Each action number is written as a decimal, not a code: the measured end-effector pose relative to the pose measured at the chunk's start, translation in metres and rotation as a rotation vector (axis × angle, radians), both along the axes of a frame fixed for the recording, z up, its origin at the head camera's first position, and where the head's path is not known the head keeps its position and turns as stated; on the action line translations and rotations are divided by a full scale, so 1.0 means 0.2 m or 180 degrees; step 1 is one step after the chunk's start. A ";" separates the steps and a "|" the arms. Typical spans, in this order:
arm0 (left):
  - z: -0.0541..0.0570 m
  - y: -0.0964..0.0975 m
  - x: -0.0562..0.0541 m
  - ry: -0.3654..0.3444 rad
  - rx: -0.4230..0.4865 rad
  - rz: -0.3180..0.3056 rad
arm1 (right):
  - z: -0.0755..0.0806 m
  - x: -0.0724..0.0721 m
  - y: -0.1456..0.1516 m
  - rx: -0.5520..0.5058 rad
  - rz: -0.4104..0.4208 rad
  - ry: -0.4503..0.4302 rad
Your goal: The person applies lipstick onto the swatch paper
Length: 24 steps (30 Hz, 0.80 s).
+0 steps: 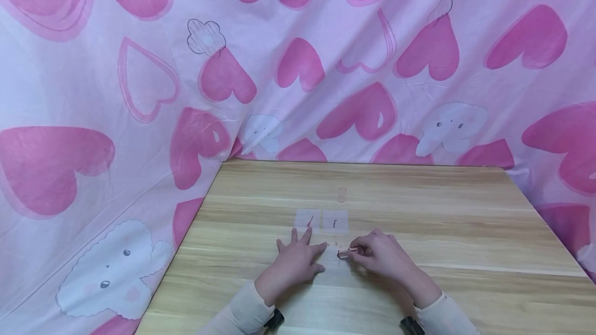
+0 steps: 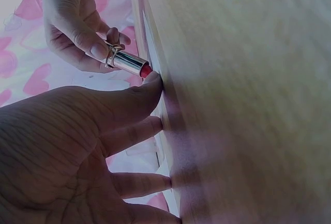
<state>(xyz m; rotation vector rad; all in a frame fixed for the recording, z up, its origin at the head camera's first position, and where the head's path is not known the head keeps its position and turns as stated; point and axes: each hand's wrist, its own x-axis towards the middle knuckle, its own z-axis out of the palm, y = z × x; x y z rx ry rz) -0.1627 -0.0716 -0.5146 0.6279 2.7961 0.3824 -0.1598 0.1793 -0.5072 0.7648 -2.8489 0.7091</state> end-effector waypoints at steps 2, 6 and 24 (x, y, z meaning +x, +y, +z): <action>0.00 0.00 0.00 -0.0002 -0.0007 -0.0001 | 0.00 0.00 0.00 0.0006 0.0010 -0.0021; 0.00 0.00 0.00 -0.0031 -0.0018 0.0009 | 0.00 0.01 0.00 0.0012 0.0053 -0.0074; 0.00 0.01 -0.01 -0.0051 0.0021 0.0013 | 0.02 0.03 -0.01 -0.0083 0.0143 -0.0088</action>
